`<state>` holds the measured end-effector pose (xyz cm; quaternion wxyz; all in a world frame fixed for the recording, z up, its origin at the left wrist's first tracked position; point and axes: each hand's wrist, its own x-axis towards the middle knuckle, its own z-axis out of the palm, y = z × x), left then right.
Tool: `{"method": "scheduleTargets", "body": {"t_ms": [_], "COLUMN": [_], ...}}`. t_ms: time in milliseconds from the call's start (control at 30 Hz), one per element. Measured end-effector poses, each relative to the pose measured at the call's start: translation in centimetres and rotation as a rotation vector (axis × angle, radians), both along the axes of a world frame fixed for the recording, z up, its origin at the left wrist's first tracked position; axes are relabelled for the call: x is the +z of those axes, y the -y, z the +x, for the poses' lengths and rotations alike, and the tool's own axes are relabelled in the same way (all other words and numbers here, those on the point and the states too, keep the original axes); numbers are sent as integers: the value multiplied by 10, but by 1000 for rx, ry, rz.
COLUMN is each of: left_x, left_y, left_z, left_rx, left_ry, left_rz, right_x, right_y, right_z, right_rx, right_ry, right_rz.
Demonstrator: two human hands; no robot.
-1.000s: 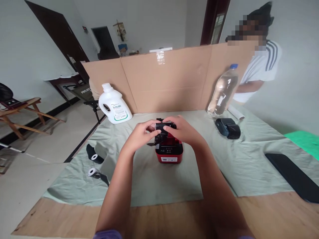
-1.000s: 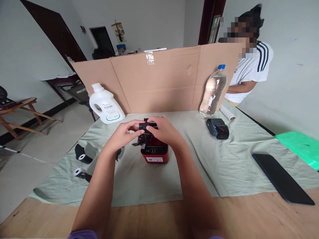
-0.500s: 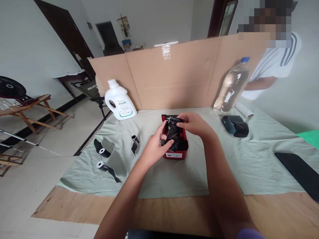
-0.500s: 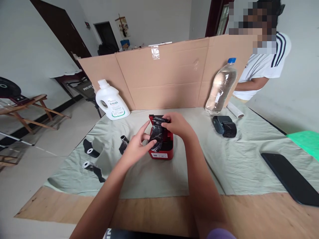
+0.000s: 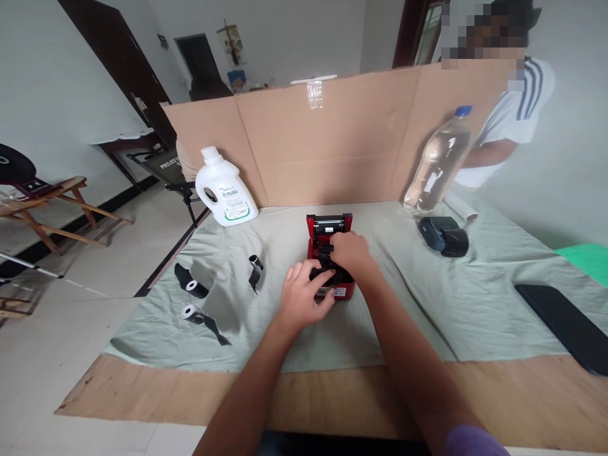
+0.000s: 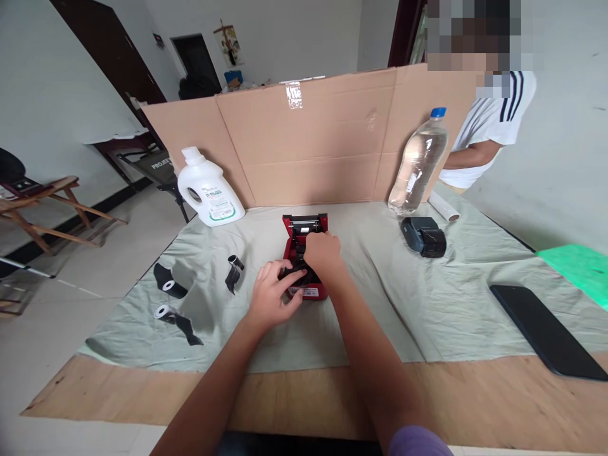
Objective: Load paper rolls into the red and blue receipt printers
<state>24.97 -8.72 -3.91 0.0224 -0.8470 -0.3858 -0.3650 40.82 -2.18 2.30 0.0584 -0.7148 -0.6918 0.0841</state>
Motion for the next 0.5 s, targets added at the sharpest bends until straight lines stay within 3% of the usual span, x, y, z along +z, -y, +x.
{"method": "scheduleTargets", "body": {"t_ms": [233,333,433,500], "left_x": [-12,-15,-17,-18], "left_y": [-5,-5,-5,-6], "left_z": [2,2,2,2], "left_rx": [12,10,3,-7], "left_ry": [5,25,41,46], "left_rz": [-20,-12,7,22], "right_x": [-17,-7,11,20], "right_y": [-8,-6,-2,-1], "right_z": [-6,6,32,50], "right_rx": [-8,48,137,81], "right_ry": [43,-73,-371,-534], "right_rz": [5,-17,-103,-50]}}
